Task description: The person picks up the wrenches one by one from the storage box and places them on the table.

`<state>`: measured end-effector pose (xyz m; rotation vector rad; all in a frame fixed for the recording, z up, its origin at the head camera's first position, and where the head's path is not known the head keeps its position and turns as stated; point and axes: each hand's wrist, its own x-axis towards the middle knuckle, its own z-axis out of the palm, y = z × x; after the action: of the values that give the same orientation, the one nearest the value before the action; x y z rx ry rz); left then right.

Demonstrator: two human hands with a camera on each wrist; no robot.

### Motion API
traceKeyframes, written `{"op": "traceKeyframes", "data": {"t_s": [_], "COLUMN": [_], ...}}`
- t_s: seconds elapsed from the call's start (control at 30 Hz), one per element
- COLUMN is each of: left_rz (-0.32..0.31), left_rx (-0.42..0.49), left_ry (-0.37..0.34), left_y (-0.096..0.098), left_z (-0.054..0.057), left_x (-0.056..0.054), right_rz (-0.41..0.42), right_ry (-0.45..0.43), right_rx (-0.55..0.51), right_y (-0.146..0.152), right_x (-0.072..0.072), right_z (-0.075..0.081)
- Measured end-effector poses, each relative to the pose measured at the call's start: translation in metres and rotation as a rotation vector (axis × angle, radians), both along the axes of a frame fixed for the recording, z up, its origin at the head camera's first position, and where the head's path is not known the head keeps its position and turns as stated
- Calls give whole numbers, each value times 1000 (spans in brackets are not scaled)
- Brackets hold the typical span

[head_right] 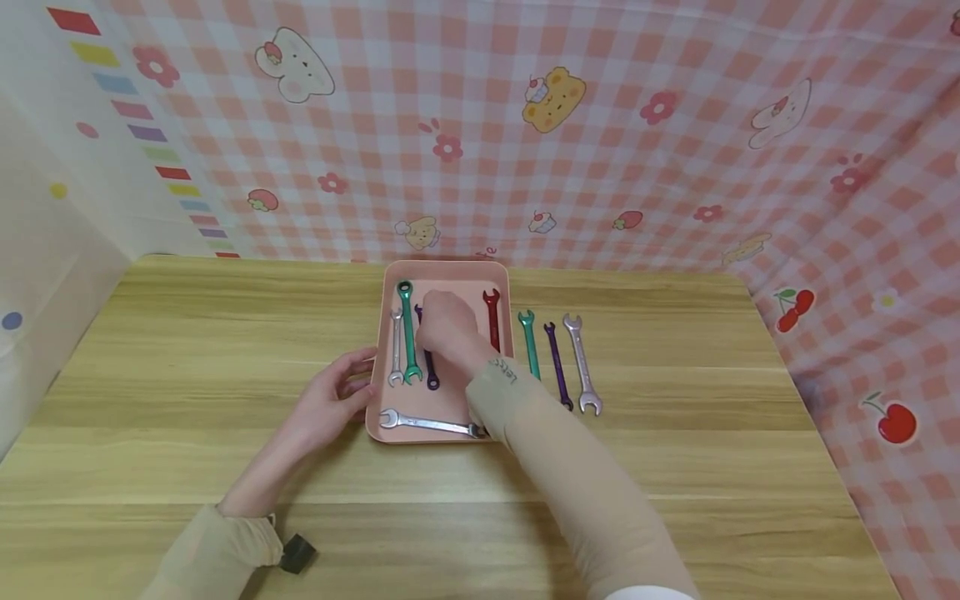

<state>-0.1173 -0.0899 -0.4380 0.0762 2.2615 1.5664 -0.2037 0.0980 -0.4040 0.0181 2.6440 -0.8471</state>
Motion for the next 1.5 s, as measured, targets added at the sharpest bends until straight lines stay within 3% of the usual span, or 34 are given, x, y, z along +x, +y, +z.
{"op": "traceKeyframes", "data": {"t_s": [0.23,0.37,0.53,0.83,1.1,1.2,1.5], "left_rz": [4,7,16,14,7,10,4], "left_rx": [-3,-5,-4,-14,-28,-23,-21], "left_ry": [-7,-14,-26,-27,-23,-25,-8], "left_y": [-1,0,0,0,2,2,2], "left_z": [1,1,0,1,2,2,2], "left_x": [1,0,-1,-1,0,-1,1], "right_rz": [-142,-207,-249,-343,-341,-346,-378], "right_ry": [1,8,21,12,22,12,-75], "right_rx": [-73,-53,-17,-97,-59,-105,-413], "right_y": [-5,-11,-16,-16,-14,-11,7], "right_x": [-5,-7,-9,-9,-10,-10,-18], "right_z": [-6,-8,-9,-13,-15,-15,-13]}}
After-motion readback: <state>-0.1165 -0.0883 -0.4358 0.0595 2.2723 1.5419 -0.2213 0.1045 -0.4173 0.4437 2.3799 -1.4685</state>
